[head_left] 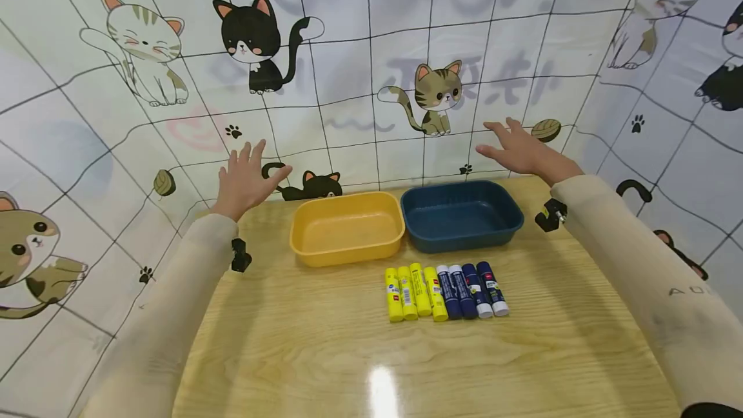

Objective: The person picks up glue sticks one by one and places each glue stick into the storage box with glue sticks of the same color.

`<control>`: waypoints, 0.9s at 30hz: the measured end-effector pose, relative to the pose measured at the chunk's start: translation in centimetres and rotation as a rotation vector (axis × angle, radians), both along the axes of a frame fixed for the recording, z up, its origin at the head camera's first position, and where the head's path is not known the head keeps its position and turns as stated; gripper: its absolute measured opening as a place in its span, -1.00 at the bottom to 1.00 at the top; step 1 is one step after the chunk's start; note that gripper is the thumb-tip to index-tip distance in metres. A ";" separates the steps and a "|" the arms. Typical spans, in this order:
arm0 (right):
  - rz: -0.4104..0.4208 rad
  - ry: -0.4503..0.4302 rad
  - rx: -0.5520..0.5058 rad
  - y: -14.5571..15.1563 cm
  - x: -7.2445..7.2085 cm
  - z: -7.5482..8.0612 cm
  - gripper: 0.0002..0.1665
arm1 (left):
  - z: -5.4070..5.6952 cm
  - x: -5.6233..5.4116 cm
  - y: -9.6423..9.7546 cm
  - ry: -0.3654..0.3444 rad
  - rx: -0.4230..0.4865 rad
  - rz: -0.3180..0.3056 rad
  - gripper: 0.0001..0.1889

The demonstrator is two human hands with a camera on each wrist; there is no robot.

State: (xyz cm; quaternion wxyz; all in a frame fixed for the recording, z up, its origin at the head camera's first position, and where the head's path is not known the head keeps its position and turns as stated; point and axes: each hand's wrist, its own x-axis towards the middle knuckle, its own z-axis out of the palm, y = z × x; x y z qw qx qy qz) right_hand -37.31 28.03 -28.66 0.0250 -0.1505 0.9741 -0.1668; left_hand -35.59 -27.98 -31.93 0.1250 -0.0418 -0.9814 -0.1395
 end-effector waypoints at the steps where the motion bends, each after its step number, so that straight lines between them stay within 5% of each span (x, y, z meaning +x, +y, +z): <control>1: 0.003 0.015 -0.010 -0.1 0.3 -0.2 0.03 | -0.4 0.2 0.2 0.009 0.026 -0.001 0.10; 6: -0.007 0.141 -0.052 -0.6 2.2 -0.8 -0.17 | -2.4 1.0 1.4 0.014 0.196 -0.028 0.07; 11: 0.013 0.230 -0.052 -1.1 4.0 -1.1 -0.46 | -4.2 1.6 2.4 -0.120 0.300 -0.111 0.10; 15: 0.020 0.189 -0.039 -1.3 5.6 -1.8 -0.59 | -5.8 1.9 2.9 -0.202 0.366 -0.157 0.06; 21: 0.100 0.121 -0.097 -1.5 8.2 -3.6 -0.68 | -8.8 2.2 3.4 -0.199 0.506 -0.182 -0.04; 27: 0.175 0.068 -0.160 -1.8 10.3 -5.3 -0.76 | -10.4 3.1 3.9 -0.242 0.618 -0.142 -0.04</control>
